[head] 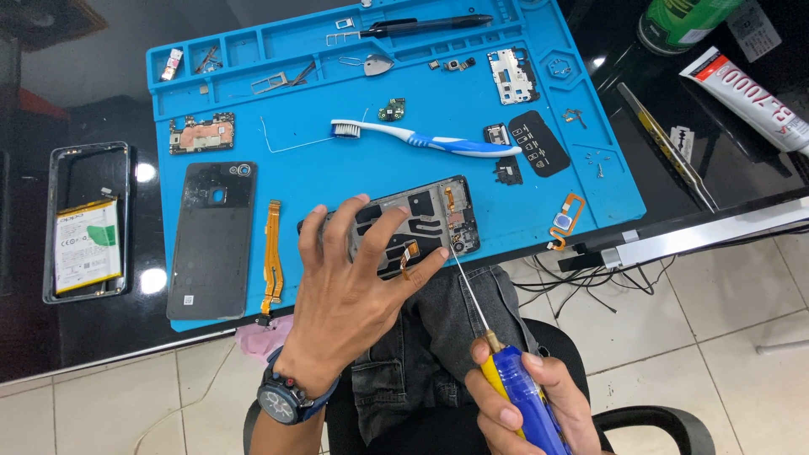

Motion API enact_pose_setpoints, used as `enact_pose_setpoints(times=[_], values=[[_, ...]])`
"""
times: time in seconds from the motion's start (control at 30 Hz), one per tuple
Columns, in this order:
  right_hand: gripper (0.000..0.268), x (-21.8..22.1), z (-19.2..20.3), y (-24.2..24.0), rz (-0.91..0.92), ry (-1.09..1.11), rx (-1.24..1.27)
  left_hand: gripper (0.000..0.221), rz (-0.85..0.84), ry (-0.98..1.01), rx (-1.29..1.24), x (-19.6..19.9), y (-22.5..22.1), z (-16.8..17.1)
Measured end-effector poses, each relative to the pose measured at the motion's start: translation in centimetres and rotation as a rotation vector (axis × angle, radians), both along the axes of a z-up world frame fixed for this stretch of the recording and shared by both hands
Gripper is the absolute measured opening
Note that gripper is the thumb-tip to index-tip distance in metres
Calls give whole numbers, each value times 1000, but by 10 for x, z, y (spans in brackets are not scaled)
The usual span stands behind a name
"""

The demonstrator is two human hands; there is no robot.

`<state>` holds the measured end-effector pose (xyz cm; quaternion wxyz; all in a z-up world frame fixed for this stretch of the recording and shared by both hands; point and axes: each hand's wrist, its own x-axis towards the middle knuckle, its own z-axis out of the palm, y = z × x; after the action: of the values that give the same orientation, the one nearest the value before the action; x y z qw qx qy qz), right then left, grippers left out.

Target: The person disassembles a smartphone, using tweezers to remove a small internal component. They then use a soldering iron to work on a detached ribbon cable and the phone's motherboard, before placing the tools and parts back on the blue work mat.

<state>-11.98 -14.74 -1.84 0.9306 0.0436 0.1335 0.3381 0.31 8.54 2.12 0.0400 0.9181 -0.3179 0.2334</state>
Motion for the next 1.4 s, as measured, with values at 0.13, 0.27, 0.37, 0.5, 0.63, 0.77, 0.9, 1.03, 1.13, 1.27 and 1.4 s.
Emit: enact_pose_setpoints(times=[0.13,0.27,0.37,0.5,0.63,0.77,0.9,1.03,1.13,1.27,1.4], values=[[35,0,-1,-2,6,2,9,54,-7,4,-11,0,-1,1],[36,1,-1,-4,0,41,22,56,3,7,5,0,-1,1],[34,8,7,-12,50,-2,-9,55,-11,6,-17,2,0,1],[43,24,33,-34,-254,-422,-358,49,-33,63,-6,5,1,-1],[51,42,41,-70,-641,-728,-1383,47,-28,91,-12,4,-1,0],[51,91,58,-137,-554,-797,-2091,44,-19,81,-24,3,-2,2],[59,158,58,-205,-364,-1184,-2851,24,-37,39,-163,0,0,0],[63,213,47,-223,39,-1051,-3391,25,-29,8,-224,-2,0,-3],[58,223,38,-226,-11,-1132,-3284,25,-33,14,-242,-2,1,-3],[57,224,27,-227,-156,-1271,-3350,24,-46,-7,-260,-2,3,-1],[57,226,21,-229,-188,-1298,-3378,25,-38,-5,-273,-1,3,-2]])
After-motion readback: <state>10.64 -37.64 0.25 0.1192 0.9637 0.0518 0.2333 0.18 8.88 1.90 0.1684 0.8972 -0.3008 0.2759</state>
